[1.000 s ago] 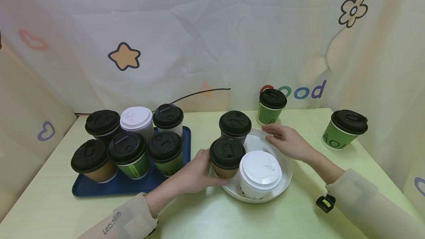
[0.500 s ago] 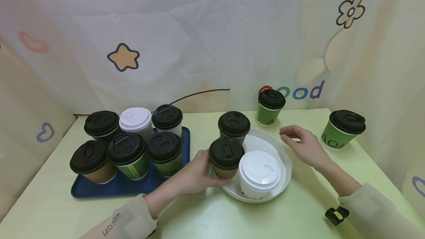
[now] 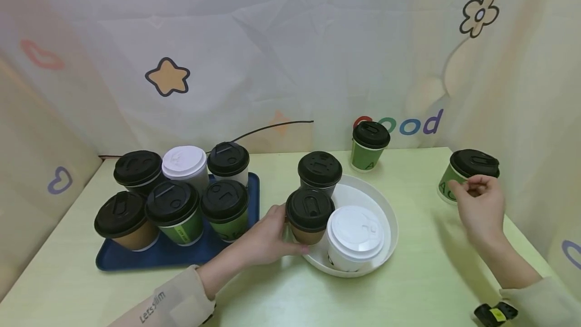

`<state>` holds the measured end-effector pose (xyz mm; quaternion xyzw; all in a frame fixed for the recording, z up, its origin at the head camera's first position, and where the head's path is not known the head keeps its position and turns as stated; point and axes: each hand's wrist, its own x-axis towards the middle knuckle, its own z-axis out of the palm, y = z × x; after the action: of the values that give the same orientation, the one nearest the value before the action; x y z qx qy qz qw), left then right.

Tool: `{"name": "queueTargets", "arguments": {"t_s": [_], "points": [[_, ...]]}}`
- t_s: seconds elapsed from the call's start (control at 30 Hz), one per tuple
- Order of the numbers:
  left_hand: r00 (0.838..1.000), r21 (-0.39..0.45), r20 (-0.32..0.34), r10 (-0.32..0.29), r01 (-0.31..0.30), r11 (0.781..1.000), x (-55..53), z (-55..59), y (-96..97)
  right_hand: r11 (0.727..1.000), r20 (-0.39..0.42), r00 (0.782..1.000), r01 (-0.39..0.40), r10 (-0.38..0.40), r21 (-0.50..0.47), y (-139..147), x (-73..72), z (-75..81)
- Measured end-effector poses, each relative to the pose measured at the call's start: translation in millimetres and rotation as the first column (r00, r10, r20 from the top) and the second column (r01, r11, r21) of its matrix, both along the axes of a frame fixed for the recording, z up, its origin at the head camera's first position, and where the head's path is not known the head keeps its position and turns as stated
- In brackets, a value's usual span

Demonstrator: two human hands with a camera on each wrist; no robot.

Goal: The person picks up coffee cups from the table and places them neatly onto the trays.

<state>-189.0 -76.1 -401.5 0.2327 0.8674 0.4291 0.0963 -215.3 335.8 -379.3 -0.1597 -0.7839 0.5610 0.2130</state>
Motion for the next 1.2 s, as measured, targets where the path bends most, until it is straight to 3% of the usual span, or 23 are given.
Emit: {"name": "queueTargets", "arguments": {"t_s": [0.13,0.27,0.37,0.47,0.6,0.77,0.97,1.13,1.2], "points": [[1.000,-0.001,0.003,0.000,0.000,1.000,0.3,1.1,-0.5,0.974,0.022,0.994,0.113,-0.111,-0.196,7.5,-1.7,2.2],[1.000,-0.002,0.008,0.005,-0.005,1.000,-0.1,1.4,0.0,0.966,0.069,0.976,0.213,-0.204,-0.147,15.7,-6.4,1.6],[1.000,-0.006,0.011,0.009,-0.009,1.000,-0.4,1.6,0.2,0.973,0.132,0.971,0.213,-0.201,-0.085,24.6,-12.8,0.6],[1.000,-0.009,0.016,0.011,-0.011,1.000,-0.2,1.6,-0.2,0.985,0.186,0.974,0.150,-0.133,-0.085,35.1,-19.0,-2.8],[1.000,-0.007,0.016,0.010,-0.009,1.000,0.0,1.4,-0.7,0.996,0.192,0.981,0.022,-0.006,-0.083,47.3,-24.2,-8.2],[1.000,0.000,0.016,0.007,-0.007,1.000,-0.3,1.4,-1.1,0.985,0.170,0.974,-0.136,0.153,-0.103,57.1,-31.4,-8.1],[1.000,0.002,0.015,0.004,-0.005,1.000,-1.1,1.2,-1.5,0.938,0.058,0.954,-0.278,0.296,-0.209,67.9,-40.0,-12.8],[1.000,-0.004,0.008,-0.006,0.006,1.000,-2.1,2.2,-1.1,0.866,-0.114,0.904,-0.428,0.412,-0.259,78.0,-44.8,-17.5],[1.000,-0.008,0.004,-0.007,0.007,1.000,-2.7,2.8,-0.7,0.850,-0.148,0.887,-0.462,0.438,-0.253,80.0,-46.8,-17.5]]}}
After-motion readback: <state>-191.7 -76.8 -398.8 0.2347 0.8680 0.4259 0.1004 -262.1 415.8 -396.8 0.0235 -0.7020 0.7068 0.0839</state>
